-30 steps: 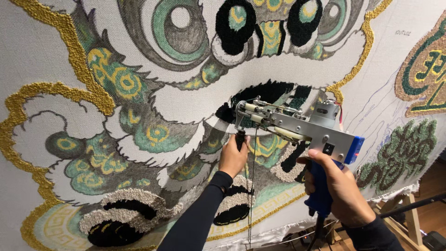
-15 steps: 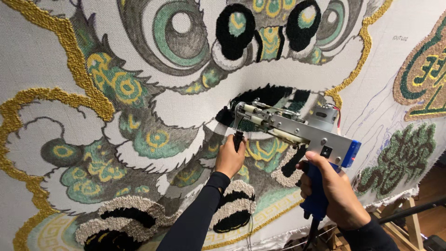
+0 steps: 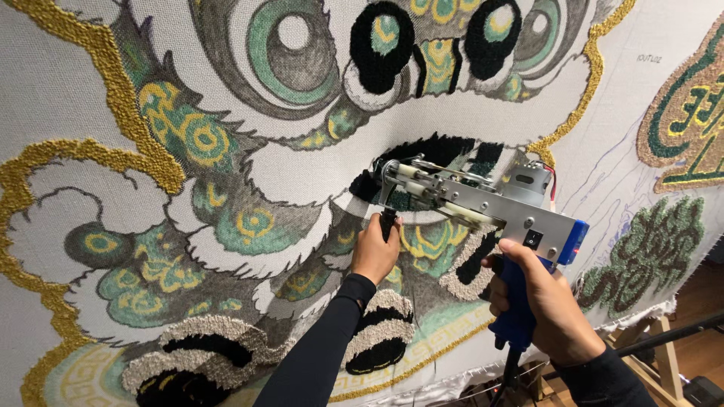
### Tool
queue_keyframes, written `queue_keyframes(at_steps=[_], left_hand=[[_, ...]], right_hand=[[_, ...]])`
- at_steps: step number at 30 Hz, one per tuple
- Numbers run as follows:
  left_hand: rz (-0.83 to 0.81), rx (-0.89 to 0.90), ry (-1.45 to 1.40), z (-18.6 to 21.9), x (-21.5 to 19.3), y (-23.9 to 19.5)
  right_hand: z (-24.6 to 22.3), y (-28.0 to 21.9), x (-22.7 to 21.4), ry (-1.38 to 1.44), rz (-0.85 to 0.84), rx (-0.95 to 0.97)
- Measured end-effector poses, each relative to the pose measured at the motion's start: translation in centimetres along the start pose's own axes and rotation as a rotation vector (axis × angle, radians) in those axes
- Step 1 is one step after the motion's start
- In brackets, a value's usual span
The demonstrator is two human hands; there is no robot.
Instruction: The person uses a handheld tufting gun to apply yarn to a large canvas stretched on a frame. They are filling in a dark section of a pre-drawn design featuring a stylized character face, moving the tool steadily across the surface to create a textured pile.
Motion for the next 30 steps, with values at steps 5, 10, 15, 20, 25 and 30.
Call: queue_keyframes(at_steps=[5, 10, 15, 20, 25, 30], left_hand=[[-0.024, -0.012, -0.015, -0.4, 0.6, 0.1], [0.077, 0.048, -0.091, 0.0, 1.8, 0.1], [-0.117, -0.161, -0.482, 1.4, 5.1, 0.0], [-0.315, -0.278, -0.735, 3.5, 7.2, -1.5], [-0.325, -0.278, -0.660, 4.4, 7.9, -2.7], [-0.241, -0.192, -0.756, 5.6, 8.6, -2.8]], right_hand=[[0.2, 0.2, -0.1, 0.017, -0.009, 0.004], [-0.3, 0.0, -1.1, -0.037, -0.011, 0.055], [-2.0, 0.3, -3.3, -0.034, -0.030, 0.091], [-3.4, 0.0, -5.9, -0.036, -0.039, 0.079], [-3.8, -0.7, -7.8, 0.012, -0.124, 0.066], [-4.0, -1.3, -9.2, 0.024, -0.132, 0.043]])
Point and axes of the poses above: each hand's wrist, its own y-axis towards the middle knuckle, its own x-axis out of the palm, z = x × y, the point moved 7 cm from there along y, towards the middle knuckle, and after that the axes turned 14 degrees about y, right-handed, at the moved point
